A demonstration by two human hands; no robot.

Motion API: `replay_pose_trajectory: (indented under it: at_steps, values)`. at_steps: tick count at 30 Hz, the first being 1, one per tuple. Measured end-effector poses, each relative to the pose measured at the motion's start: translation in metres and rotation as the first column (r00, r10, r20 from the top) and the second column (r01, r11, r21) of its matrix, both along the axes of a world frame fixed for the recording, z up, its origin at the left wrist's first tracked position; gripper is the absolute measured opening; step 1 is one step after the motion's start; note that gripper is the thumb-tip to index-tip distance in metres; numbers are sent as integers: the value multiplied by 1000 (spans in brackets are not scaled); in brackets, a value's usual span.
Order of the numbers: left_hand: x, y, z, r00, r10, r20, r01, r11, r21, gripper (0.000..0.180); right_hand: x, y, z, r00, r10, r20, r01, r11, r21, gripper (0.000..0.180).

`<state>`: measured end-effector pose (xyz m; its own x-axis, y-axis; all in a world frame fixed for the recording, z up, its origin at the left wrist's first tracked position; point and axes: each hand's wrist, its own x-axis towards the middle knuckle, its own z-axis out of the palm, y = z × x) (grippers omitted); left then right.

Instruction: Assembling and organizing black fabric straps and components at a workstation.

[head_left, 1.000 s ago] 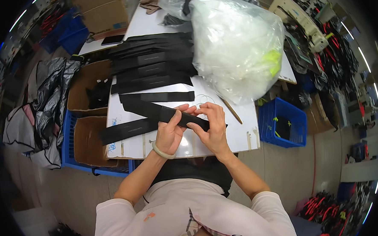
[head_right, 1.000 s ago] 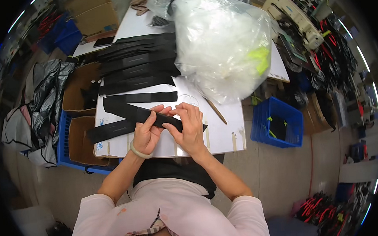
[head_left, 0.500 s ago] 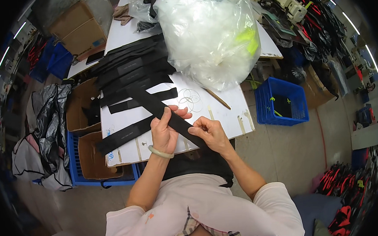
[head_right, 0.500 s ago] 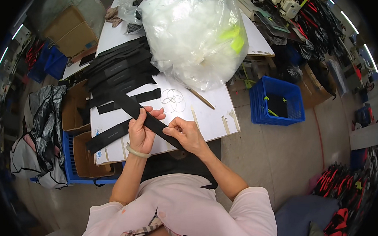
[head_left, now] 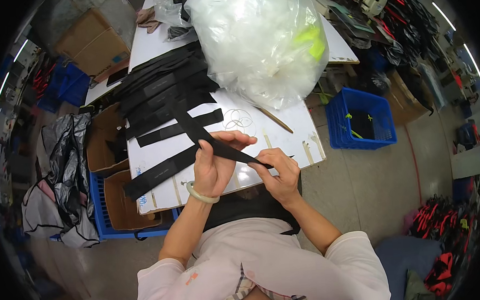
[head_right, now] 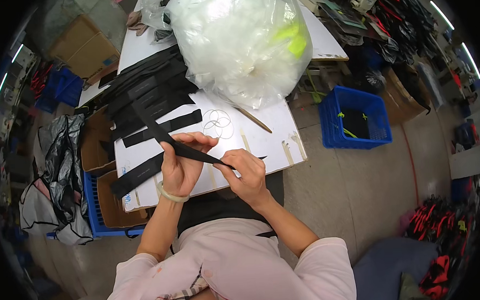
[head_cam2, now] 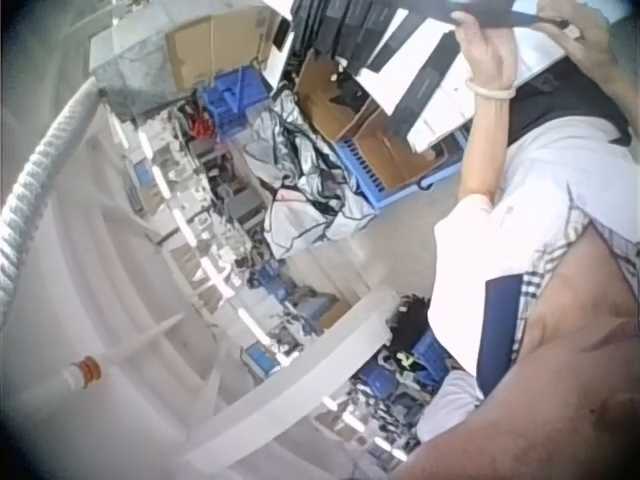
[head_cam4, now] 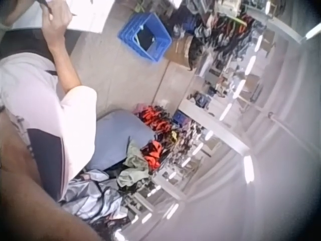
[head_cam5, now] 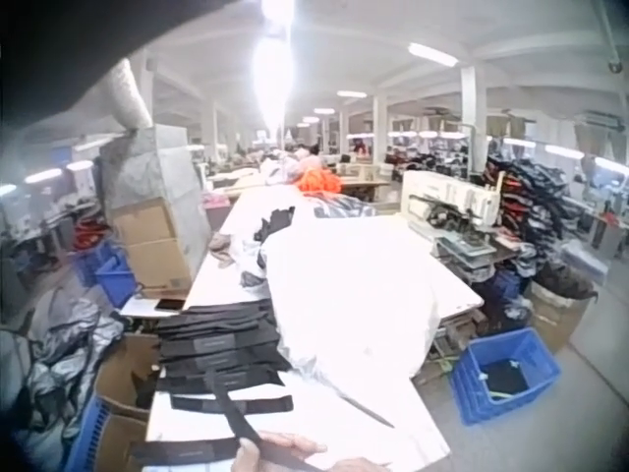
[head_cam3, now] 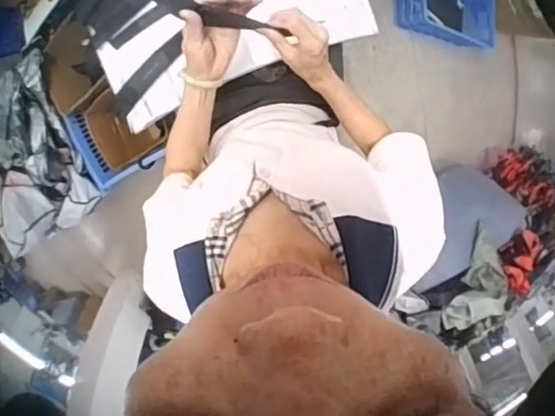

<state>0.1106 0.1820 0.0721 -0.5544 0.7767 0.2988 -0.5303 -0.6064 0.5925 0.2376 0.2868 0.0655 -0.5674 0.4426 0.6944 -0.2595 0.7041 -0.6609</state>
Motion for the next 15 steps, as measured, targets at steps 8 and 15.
replay_pose_trajectory:
  at_steps: [8, 15]
  values:
    - [11, 3, 19, 981, 91, -171, -125, 972, -200, 29, 13, 6, 1, 965, 171, 198, -88, 925, -369, 15]
    - [-1, 32, 3, 940, 290, 178, -174, 860, -479, 40, -2, 13, -19, 921, 244, 304, -39, 834, -551, 33]
